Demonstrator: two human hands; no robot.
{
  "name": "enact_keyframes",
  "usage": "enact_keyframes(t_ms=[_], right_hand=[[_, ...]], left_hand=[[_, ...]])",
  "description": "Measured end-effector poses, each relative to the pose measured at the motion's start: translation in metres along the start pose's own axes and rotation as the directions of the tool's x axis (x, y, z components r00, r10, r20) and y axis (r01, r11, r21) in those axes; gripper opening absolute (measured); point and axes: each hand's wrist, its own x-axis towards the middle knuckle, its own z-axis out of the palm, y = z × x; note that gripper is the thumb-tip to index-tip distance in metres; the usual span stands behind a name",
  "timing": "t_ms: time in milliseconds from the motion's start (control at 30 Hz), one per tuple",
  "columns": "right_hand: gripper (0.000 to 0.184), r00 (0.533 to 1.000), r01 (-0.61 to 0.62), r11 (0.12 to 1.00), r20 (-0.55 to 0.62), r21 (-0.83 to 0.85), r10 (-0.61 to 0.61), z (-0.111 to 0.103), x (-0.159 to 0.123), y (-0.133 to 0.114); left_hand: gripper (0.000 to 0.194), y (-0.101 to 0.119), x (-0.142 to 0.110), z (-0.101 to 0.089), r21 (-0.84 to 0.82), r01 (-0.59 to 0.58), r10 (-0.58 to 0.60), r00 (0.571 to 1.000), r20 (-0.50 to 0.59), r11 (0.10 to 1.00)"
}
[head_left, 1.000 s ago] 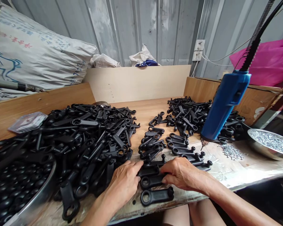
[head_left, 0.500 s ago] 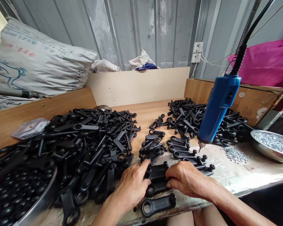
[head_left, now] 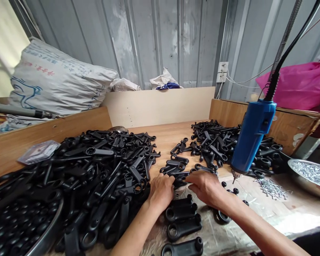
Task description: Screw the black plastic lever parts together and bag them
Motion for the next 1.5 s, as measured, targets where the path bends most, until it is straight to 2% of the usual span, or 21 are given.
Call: enact_keyframes(t_ms=[100,200,367,433,567,700,867,1000,1133,1333,1500], right_hand=[[0.020,0.999,-0.005,0.998,0.038,-0.057,0.007,0.010,0.030,0.002],[0.018,0.997,-0.032,0.996,0.073,-0.084,0.038,0.018,0.051,0.002],[0.025,0.992,-0.098,0.993,0.077,-0.067,0.103,0.007,0.057,0.002],[0.026,0.989,-0.127,0.991,0.070,-0.049,0.130,-0.001,0.052,0.005],[0.028,0.979,-0.197,0.980,0.047,-0.029,0.199,-0.015,0.048,0.012],[0.032,0.978,-0.199,0.980,0.067,-0.016,0.200,-0.021,0.049,0.010],[0.031,0.973,-0.094,0.995,0.214,0.040,0.084,-0.016,0.042,0.003],[0.033,0.963,-0.053,0.997,0.266,0.064,0.034,-0.007,0.040,-0.001],[0.026,0.954,-0.006,0.996,0.299,0.087,-0.020,0.001,0.047,-0.004],[0.017,0.980,-0.021,0.992,0.198,0.122,-0.004,-0.001,0.046,-0.003],[0.019,0.997,-0.050,0.994,0.066,0.099,0.044,-0.033,0.038,-0.007]], left_hand=[[0.010,-0.011,0.018,0.008,0.008,0.018,-0.018,1.000,-0.025,1.000],[0.012,-0.020,0.028,0.007,-0.014,0.057,-0.058,0.996,-0.071,0.998],[0.028,-0.012,0.010,-0.005,-0.145,0.064,-0.087,0.984,-0.155,0.987],[0.028,-0.005,-0.001,-0.009,-0.227,0.014,-0.045,0.990,-0.133,0.974],[0.021,0.005,-0.012,-0.009,-0.386,-0.093,0.101,0.995,0.002,0.918],[0.021,0.005,-0.009,-0.003,-0.410,-0.085,0.113,0.993,0.044,0.908],[0.027,-0.004,-0.004,-0.005,-0.347,-0.017,0.022,1.000,0.010,0.938],[0.031,-0.013,0.000,-0.012,-0.243,0.084,-0.097,0.994,-0.043,0.966],[0.037,-0.020,0.003,-0.013,-0.172,0.156,-0.156,0.988,0.013,0.973],[0.031,-0.022,0.005,-0.013,-0.148,0.244,-0.245,0.969,0.009,0.958],[0.035,-0.021,0.004,-0.021,-0.265,0.300,-0.328,0.942,-0.069,0.916]])
